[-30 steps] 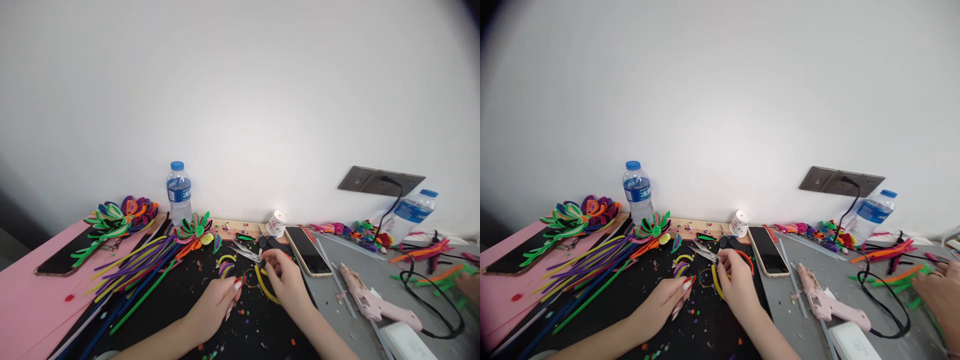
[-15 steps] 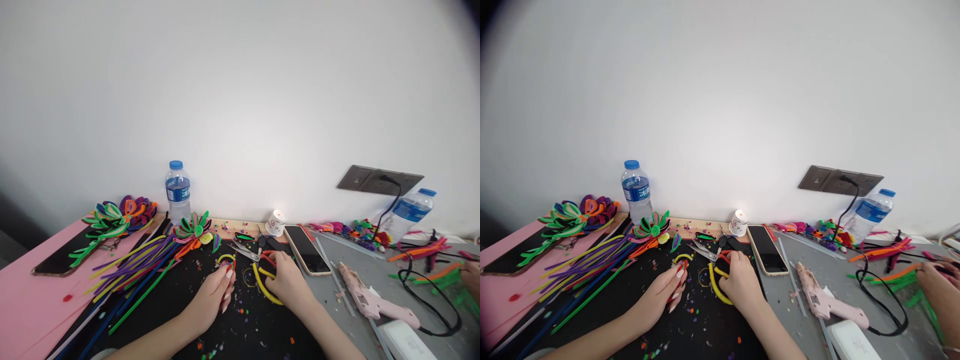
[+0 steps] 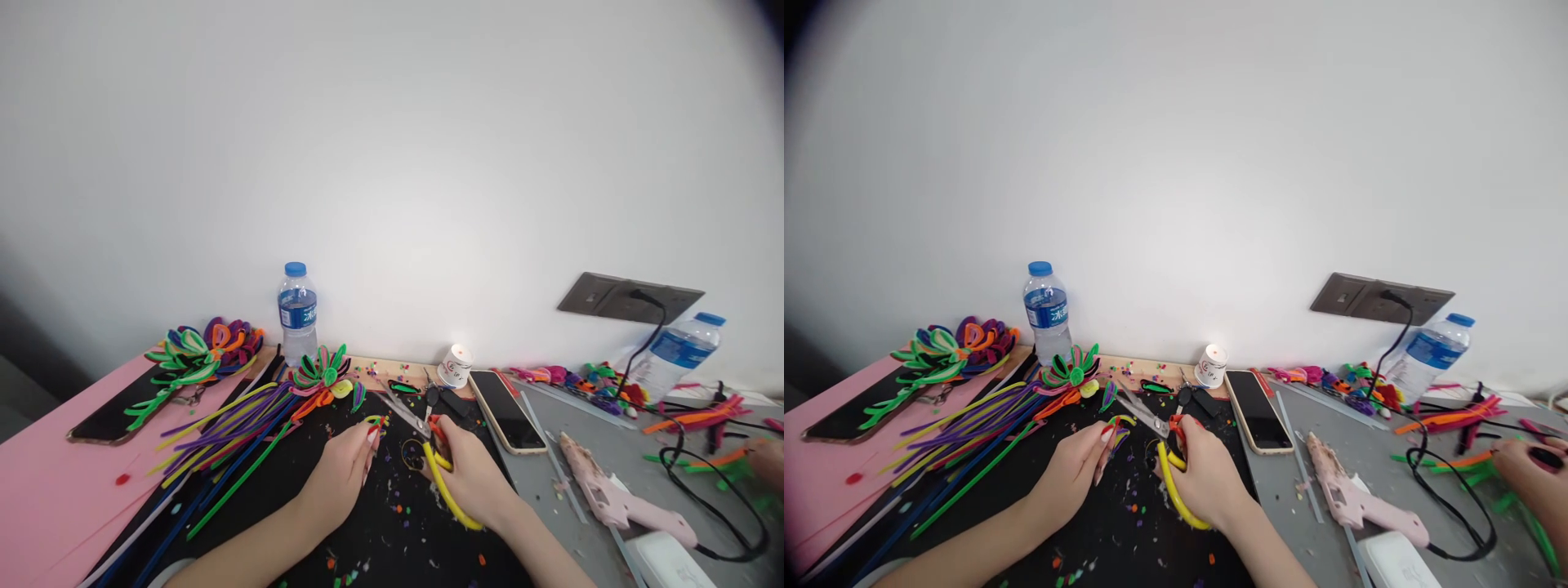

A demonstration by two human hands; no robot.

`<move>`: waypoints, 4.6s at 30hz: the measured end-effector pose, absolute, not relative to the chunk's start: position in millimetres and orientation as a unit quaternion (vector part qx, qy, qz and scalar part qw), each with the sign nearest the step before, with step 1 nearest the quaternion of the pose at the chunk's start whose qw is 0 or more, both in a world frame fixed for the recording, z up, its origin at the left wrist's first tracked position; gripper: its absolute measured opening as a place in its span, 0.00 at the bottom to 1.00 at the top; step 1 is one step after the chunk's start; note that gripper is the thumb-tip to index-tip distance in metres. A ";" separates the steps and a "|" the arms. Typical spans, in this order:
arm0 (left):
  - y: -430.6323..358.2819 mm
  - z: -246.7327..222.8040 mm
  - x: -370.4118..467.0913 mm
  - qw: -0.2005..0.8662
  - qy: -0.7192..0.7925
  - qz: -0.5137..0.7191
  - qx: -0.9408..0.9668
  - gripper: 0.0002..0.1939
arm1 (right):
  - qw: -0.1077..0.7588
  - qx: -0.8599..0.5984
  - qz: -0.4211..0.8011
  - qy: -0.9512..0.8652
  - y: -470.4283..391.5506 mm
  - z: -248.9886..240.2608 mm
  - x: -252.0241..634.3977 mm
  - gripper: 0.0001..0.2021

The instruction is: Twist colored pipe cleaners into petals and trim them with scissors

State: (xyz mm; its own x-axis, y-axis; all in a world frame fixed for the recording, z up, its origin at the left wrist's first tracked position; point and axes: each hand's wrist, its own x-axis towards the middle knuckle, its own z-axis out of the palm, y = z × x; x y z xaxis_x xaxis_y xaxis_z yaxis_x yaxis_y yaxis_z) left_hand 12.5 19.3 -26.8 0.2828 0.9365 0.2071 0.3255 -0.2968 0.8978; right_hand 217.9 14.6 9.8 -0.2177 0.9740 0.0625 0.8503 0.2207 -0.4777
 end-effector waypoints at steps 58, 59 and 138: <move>39.8 -24.5 9.3 0.560 0.374 0.429 0.602 0.17 | 0.161 -0.582 0.343 -0.720 4.6 4.3 204.4 0.12; 41.3 -25.0 9.5 0.613 0.346 0.429 0.566 0.16 | 0.162 -0.578 0.343 -0.722 5.5 5.5 205.3 0.12; 44.5 -20.2 3.6 0.525 0.376 0.409 0.645 0.17 | 0.090 -0.587 0.130 -0.794 11.2 8.9 218.5 0.16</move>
State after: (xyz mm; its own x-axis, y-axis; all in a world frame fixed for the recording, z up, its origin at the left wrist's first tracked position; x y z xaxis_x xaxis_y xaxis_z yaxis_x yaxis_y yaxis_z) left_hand 3.6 44.5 -20.2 0.3834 0.9138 0.1337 0.0560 -0.1675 0.9843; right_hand 218.5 11.2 8.9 -0.2936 0.9559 -0.0101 0.9088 0.2758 -0.3130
